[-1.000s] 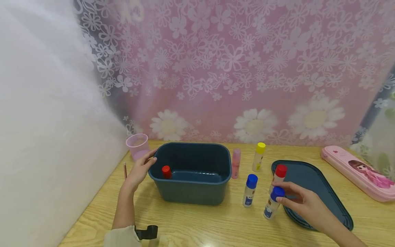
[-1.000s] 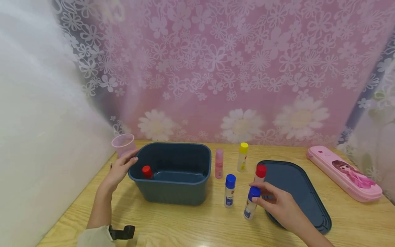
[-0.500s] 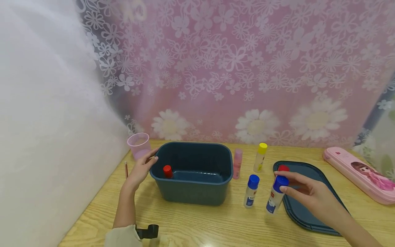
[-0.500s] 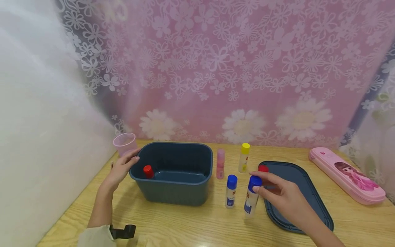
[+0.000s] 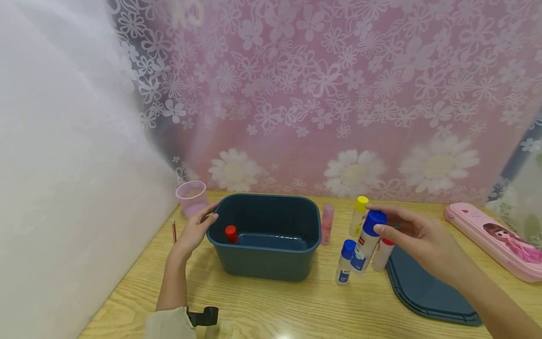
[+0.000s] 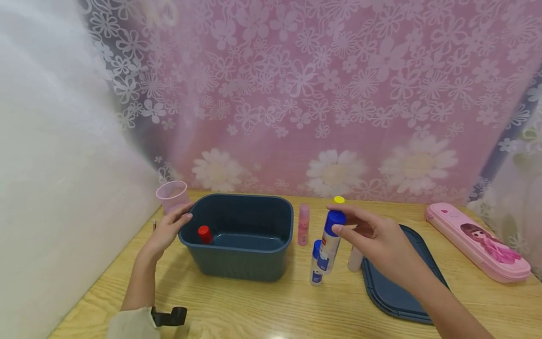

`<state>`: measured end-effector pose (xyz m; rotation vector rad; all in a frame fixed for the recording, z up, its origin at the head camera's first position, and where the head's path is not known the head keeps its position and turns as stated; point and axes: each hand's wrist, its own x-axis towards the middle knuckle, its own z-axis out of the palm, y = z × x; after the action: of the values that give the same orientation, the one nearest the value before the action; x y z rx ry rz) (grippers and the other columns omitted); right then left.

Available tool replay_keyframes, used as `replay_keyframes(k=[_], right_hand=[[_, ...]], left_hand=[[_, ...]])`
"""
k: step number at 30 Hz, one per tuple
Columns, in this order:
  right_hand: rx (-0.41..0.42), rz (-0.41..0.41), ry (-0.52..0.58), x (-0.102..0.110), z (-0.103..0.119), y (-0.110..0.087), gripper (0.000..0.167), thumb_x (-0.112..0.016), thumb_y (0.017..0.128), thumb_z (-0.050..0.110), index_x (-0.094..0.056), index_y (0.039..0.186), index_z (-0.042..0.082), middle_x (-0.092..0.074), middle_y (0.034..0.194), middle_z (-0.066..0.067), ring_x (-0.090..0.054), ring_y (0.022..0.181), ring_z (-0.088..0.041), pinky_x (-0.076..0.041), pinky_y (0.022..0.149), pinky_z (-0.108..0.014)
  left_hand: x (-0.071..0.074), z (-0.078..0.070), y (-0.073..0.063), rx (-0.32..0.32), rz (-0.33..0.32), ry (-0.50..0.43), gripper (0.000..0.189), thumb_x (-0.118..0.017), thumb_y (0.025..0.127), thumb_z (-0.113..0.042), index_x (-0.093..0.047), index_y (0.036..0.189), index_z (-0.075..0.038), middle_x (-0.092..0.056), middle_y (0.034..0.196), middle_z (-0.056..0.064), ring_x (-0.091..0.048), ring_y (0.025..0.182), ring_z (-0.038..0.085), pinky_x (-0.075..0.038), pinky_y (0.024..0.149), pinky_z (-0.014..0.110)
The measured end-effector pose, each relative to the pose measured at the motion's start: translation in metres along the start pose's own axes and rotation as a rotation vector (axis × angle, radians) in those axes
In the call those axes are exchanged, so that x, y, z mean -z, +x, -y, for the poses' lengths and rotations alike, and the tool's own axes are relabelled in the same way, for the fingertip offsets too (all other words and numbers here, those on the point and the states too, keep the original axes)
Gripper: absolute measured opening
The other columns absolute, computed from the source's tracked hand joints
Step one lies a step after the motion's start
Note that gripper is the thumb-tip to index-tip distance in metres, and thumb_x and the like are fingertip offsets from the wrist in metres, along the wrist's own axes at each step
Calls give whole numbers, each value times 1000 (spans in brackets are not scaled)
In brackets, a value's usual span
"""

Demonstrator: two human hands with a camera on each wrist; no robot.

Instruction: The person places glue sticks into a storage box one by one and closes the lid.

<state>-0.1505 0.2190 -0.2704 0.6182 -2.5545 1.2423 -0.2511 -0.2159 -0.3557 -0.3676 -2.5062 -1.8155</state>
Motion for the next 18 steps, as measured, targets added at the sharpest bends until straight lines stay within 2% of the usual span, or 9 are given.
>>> replay_keyframes(k=[8, 18], right_hand=[[108, -8, 52, -12, 28, 28, 38, -57, 92, 11, -54, 129, 11, -59, 112, -7, -61, 90, -10, -49, 74, -20], [164, 40, 99, -35, 51, 60, 38, -57, 93, 16, -53, 130, 15, -60, 112, -3, -61, 90, -14, -49, 76, -25]], left_hand=[[1, 1, 1, -18, 2, 3, 47, -43, 99, -18, -32, 142, -1, -27, 145, 18, -30, 127, 35, -23, 103, 50], [1, 5, 4, -30, -2, 1, 48, -43, 99, -18, -32, 142, -1, -27, 144, 18, -31, 126, 36, -24, 102, 51]])
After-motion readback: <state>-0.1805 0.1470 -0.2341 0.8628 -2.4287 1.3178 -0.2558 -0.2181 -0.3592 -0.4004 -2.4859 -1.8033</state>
